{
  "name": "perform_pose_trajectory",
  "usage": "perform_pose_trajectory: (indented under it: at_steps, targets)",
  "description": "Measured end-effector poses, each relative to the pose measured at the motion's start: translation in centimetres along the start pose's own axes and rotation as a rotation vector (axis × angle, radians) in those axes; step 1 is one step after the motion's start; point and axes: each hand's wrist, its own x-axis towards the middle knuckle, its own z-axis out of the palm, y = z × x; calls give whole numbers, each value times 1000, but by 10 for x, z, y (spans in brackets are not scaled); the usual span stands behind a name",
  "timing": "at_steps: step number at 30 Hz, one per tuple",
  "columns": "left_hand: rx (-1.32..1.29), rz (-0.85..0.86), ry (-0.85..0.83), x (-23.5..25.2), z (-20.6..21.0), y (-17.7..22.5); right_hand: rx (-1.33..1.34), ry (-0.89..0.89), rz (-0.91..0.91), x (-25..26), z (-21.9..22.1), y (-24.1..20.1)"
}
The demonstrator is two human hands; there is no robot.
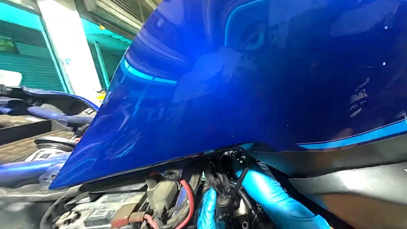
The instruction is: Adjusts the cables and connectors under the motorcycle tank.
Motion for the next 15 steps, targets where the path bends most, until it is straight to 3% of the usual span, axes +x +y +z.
perform_pose_trajectory:
  at_steps: [4, 9, 13, 15]
  targets:
    - [-121, 10, -89, -1, -3, 0, -25, -5, 47, -3, -1, -2]
    - [-314, -99, -181, 8, -2, 10, -43, 255, -188, 9, 19, 20]
    - [-282, -108, -109, 8, -1, 6, 57, 309, -257, 11, 23, 30]
    - [-340, -91, -151, 7, -1, 5, 96, 332, -281, 11, 25, 34]
